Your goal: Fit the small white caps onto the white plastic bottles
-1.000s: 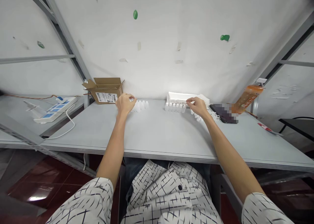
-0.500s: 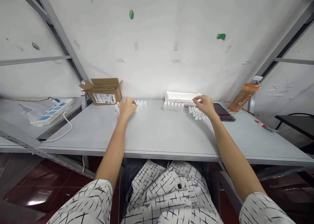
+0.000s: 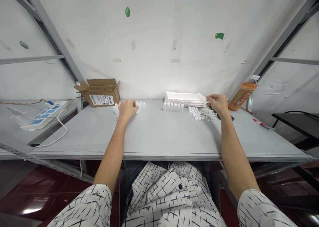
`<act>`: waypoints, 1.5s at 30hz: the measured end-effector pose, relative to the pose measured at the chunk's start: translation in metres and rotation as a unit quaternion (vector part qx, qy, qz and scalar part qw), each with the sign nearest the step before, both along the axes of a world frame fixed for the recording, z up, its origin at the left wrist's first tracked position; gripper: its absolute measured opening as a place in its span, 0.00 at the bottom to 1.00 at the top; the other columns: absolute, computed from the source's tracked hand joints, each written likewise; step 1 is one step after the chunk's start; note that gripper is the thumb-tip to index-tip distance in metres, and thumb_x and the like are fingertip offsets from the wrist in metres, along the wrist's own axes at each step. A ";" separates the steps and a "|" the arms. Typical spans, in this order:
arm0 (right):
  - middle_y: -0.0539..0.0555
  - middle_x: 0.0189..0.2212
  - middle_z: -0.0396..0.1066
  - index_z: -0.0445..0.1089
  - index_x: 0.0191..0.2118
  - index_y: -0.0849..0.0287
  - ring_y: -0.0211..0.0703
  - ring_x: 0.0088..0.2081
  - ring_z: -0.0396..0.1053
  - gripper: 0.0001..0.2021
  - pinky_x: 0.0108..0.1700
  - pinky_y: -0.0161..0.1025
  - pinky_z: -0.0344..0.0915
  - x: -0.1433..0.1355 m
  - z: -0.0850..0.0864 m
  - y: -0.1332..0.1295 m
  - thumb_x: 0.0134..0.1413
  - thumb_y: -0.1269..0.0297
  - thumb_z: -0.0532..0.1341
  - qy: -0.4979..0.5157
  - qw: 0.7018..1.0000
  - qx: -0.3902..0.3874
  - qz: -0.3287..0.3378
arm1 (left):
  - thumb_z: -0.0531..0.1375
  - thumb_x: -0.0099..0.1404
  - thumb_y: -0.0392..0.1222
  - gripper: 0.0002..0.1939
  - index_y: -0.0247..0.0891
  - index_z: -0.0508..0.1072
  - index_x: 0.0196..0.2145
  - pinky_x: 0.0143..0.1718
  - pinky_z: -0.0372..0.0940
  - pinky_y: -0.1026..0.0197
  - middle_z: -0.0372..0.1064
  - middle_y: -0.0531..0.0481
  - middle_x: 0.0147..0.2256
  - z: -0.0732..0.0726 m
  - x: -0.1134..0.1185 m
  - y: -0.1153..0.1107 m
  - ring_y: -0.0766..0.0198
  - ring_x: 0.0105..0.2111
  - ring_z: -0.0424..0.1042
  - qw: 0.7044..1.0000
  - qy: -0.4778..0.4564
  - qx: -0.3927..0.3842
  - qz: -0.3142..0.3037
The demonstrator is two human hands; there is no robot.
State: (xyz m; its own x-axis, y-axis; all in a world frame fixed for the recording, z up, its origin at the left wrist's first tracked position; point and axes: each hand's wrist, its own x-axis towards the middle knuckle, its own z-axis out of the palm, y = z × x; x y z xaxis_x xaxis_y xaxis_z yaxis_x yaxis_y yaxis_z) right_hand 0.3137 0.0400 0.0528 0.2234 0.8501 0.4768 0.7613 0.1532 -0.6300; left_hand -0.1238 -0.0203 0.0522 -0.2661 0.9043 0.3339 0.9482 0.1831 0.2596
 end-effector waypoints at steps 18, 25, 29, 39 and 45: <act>0.54 0.23 0.74 0.78 0.25 0.55 0.51 0.31 0.73 0.07 0.36 0.45 0.66 0.010 -0.010 0.009 0.39 0.58 0.69 -0.169 0.964 -0.207 -0.007 | 0.62 0.59 0.42 0.08 0.39 0.79 0.35 0.41 0.64 0.59 0.78 0.47 0.38 -0.021 0.037 0.009 0.58 0.38 0.74 0.982 -0.089 0.020 -0.163; 0.55 0.30 0.76 0.80 0.28 0.53 0.51 0.37 0.73 0.06 0.40 0.44 0.66 -0.004 -0.016 0.013 0.39 0.62 0.69 -0.214 0.950 -0.228 -0.009 | 0.63 0.56 0.44 0.08 0.37 0.78 0.30 0.38 0.64 0.60 0.76 0.47 0.34 -0.027 0.043 0.011 0.60 0.34 0.72 0.973 -0.120 0.010 -0.197; 0.54 0.32 0.77 0.80 0.30 0.53 0.50 0.38 0.72 0.06 0.40 0.42 0.66 -0.005 -0.017 0.013 0.41 0.64 0.67 -0.213 0.949 -0.234 -0.008 | 0.62 0.56 0.45 0.09 0.37 0.76 0.28 0.36 0.62 0.60 0.74 0.48 0.31 -0.028 0.044 0.011 0.61 0.31 0.70 0.969 -0.133 -0.016 -0.205; 0.56 0.32 0.79 0.81 0.32 0.54 0.53 0.38 0.74 0.09 0.38 0.44 0.66 0.008 -0.011 0.009 0.42 0.61 0.66 -0.158 0.970 -0.178 -0.042 | 0.61 0.58 0.57 0.22 0.40 0.63 0.18 0.27 0.54 0.60 0.66 0.50 0.21 -0.032 0.050 0.008 0.60 0.28 0.66 0.978 -0.091 -0.041 -0.185; 0.56 0.25 0.76 0.81 0.31 0.56 0.55 0.35 0.74 0.09 0.37 0.46 0.67 0.015 -0.011 0.011 0.41 0.63 0.66 -0.128 0.981 -0.132 -0.057 | 0.58 0.61 0.60 0.24 0.40 0.61 0.18 0.26 0.52 0.60 0.66 0.49 0.21 -0.029 0.055 0.004 0.59 0.27 0.66 0.982 -0.061 -0.054 -0.168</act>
